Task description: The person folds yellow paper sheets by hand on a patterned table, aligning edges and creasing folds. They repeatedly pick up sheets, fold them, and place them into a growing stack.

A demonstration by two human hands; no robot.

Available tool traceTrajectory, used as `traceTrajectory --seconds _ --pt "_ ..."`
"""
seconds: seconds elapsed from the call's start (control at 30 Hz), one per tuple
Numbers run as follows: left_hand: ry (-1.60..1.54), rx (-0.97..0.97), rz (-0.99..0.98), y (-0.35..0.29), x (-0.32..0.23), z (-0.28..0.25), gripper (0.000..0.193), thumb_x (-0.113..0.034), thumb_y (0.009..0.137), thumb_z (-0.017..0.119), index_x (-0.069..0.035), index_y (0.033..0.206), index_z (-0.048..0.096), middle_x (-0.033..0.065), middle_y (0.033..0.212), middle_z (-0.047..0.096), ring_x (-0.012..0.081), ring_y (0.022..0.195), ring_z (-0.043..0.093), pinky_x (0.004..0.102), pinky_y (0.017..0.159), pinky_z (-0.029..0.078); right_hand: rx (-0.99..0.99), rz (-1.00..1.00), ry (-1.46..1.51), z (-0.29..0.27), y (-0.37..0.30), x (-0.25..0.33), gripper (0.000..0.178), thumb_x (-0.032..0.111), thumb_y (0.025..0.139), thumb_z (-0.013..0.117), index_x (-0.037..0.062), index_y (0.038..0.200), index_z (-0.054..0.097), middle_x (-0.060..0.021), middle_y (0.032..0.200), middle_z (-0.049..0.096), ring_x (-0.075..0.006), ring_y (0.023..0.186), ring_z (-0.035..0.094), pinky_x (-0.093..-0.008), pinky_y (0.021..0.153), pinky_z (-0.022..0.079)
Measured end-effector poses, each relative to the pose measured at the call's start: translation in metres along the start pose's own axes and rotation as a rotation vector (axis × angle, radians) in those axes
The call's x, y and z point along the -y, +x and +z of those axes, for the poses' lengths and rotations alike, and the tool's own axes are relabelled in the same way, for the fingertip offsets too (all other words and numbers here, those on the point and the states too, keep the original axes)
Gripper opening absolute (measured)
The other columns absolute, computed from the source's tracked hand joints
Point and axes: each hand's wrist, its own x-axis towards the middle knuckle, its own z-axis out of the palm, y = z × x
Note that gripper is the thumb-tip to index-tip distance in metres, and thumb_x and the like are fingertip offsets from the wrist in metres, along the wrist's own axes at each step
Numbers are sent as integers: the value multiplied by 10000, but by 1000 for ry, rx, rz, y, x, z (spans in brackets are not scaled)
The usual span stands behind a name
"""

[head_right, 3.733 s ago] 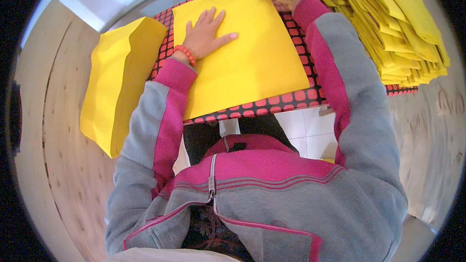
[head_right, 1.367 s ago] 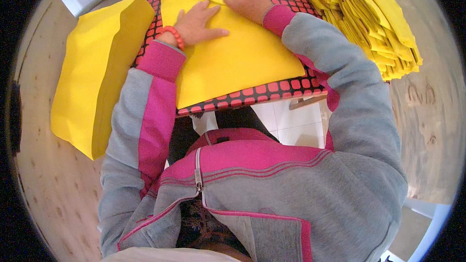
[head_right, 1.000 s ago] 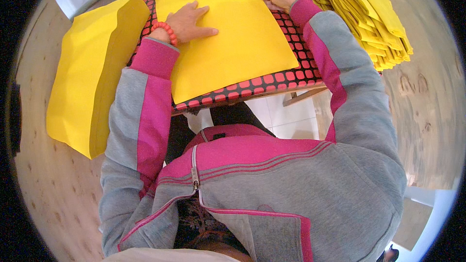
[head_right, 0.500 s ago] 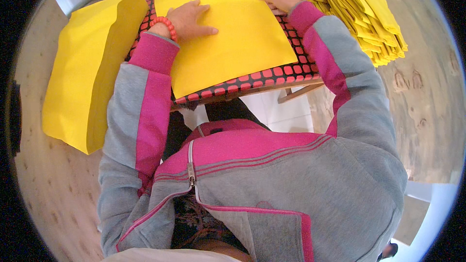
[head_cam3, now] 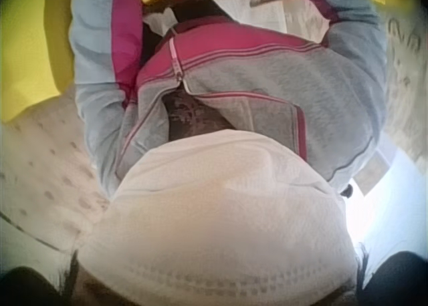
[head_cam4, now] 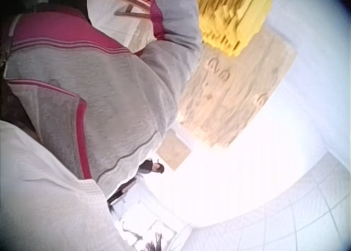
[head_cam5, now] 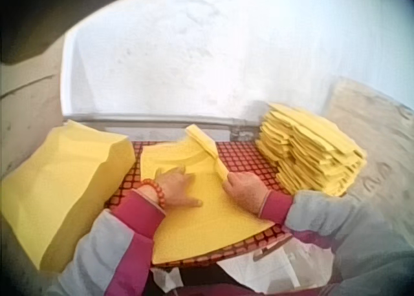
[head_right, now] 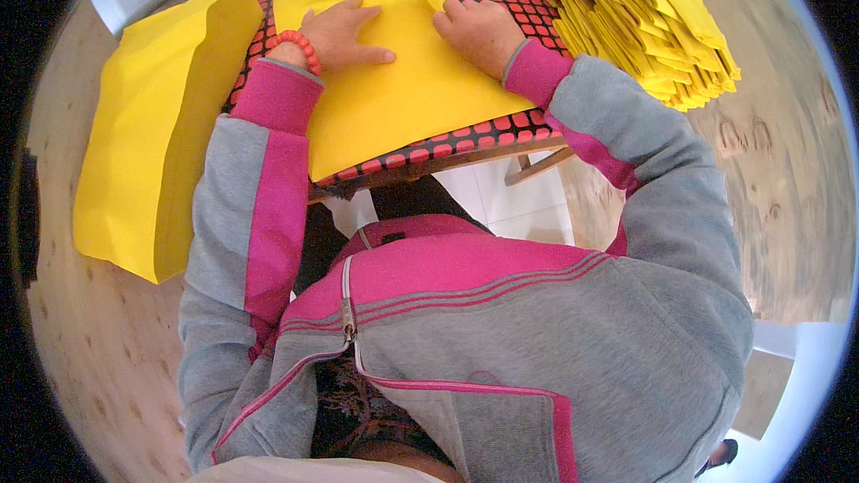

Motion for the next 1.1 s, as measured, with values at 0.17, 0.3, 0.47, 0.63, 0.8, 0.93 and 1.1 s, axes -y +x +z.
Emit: traceTrajectory --seconds 0.17,0.3,0.47,0.63,0.8,0.93,1.1 --pt "-53 100 6 3 4 1 966 -695 767 724 -56 1465 531 254 1505 469 382 1422 444 475 1178 358 356 581 802 5 2 -32 155 233 930 698 91 960 644 -51 889 697 -195 751 688 -309 620 553" --pt "-73 80 29 5 6 4 941 -673 773 730 -28 1434 552 266 1452 505 399 1372 487 440 1138 411 571 1156 1560 47 12 -72 300 349 1010 666 56 1075 685 5 878 712 -60 679 646 -233 576 525" --pt "-72 68 30 5 7 3 933 -678 774 724 -36 1429 557 261 1436 516 399 1350 503 448 1106 435 622 963 1455 96 63 -92 316 336 998 683 38 1103 694 -9 809 717 -82 652 652 -252 574 530" --pt "55 -59 -23 -3 5 5 924 -704 779 698 -101 1463 542 217 1479 496 360 1393 473 579 1095 401 -156 107 112 95 68 -51 129 200 953 621 76 963 656 -67 867 692 -244 766 720 -421 659 582" --pt "60 -7 -97 -3 5 3 924 -724 778 674 -129 1472 538 170 1470 511 339 1388 477 604 1078 394 33 235 85 80 61 -40 170 215 944 621 83 1034 679 -84 995 717 -245 828 735 -429 658 583" --pt "29 59 -129 -1 7 1 917 -729 779 662 -131 1465 546 157 1420 543 338 1355 504 593 1068 402 596 1027 1445 54 41 -72 337 402 1039 599 75 1067 675 49 845 679 -61 656 620 -249 586 520" --pt "62 13 -109 -2 8 3 902 -723 787 659 -131 1460 552 156 1375 567 338 1333 522 597 1065 402 631 1060 1671 22 -24 -74 305 390 1011 646 88 1040 679 46 829 676 -13 639 588 -178 531 469"
